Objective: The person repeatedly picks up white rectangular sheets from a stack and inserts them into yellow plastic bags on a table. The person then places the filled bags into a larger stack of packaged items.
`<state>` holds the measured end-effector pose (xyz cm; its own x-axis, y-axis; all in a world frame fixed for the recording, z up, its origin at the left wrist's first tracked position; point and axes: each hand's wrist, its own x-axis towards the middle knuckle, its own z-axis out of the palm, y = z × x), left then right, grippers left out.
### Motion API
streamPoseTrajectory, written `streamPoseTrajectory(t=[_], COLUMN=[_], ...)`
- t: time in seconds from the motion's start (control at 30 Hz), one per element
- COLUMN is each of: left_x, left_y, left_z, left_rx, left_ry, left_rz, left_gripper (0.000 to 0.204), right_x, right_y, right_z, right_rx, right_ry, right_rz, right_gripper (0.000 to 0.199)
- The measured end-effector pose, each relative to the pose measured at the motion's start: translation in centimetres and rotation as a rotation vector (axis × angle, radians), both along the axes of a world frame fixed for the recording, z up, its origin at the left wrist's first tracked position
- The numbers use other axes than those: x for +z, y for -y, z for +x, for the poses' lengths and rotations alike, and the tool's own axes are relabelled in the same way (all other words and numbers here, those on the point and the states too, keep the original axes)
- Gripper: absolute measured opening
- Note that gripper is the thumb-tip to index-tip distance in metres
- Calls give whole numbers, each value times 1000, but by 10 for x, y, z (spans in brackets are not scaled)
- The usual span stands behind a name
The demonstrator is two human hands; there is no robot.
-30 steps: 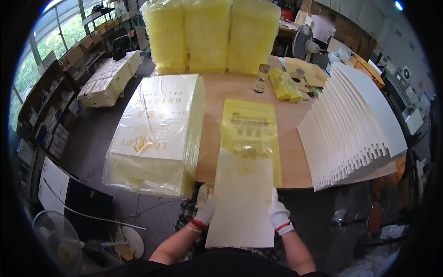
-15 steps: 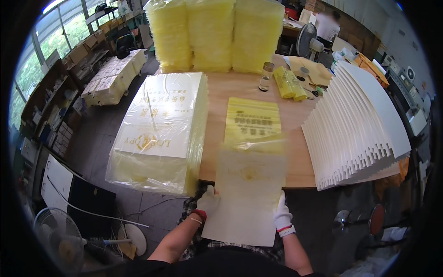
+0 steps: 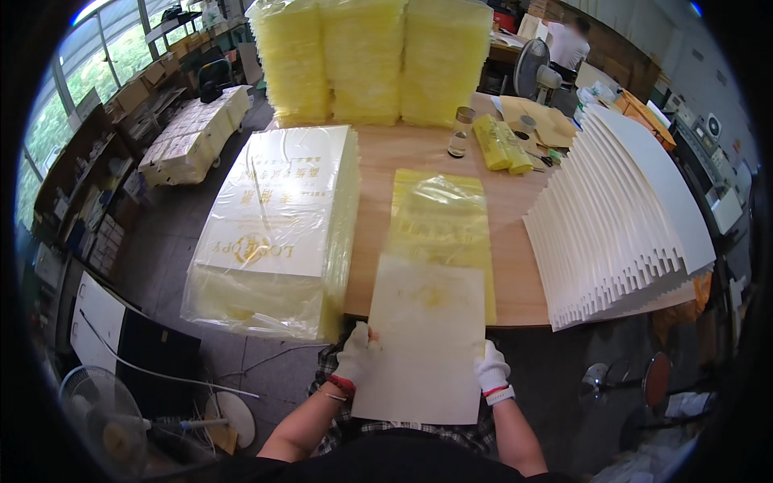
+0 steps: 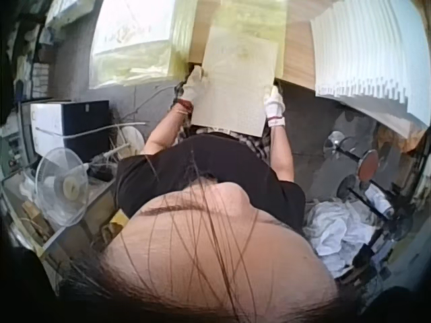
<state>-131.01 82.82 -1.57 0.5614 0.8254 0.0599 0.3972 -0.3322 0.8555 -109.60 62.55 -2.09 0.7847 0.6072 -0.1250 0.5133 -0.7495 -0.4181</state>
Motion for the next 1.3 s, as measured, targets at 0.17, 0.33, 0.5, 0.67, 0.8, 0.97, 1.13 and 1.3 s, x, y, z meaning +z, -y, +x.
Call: streamPoseTrajectory(t=[0.17, 0.33, 0.5, 0.67, 0.8, 0.97, 1.13, 1.3], left_x=[-1, 39, 53, 37, 8, 29, 107, 203], left_y=[10, 49, 63, 68, 54, 48, 31, 6], left_z=[-12, -49, -130, -86, -57, -42, 8, -32], left_rx=[30, -49, -726, -432, -3, -309, -543, -424], left_ry=[83, -62, -200, 9, -201, 254, 284, 465], left_rz=[-302, -266, -342, -127, -156, -41, 223, 623], left_gripper=[12, 19, 31, 22, 13, 11, 11, 13], right_x=[21, 42, 97, 73, 42, 10, -62, 80], right_y=[11, 57, 90, 80, 66, 93, 28, -75], right_z=[-18, -49, -88, -77, -33, 8, -1, -67], right_rx=[68, 166, 401, 701, 242, 91, -130, 28], right_ry=[34, -72, -287, -24, 83, -810, -1310, -1637], right_rz=[-156, -94, -160, 55, 116, 332, 947, 1257], right_gripper=[24, 32, 18, 18, 25, 31, 39, 45])
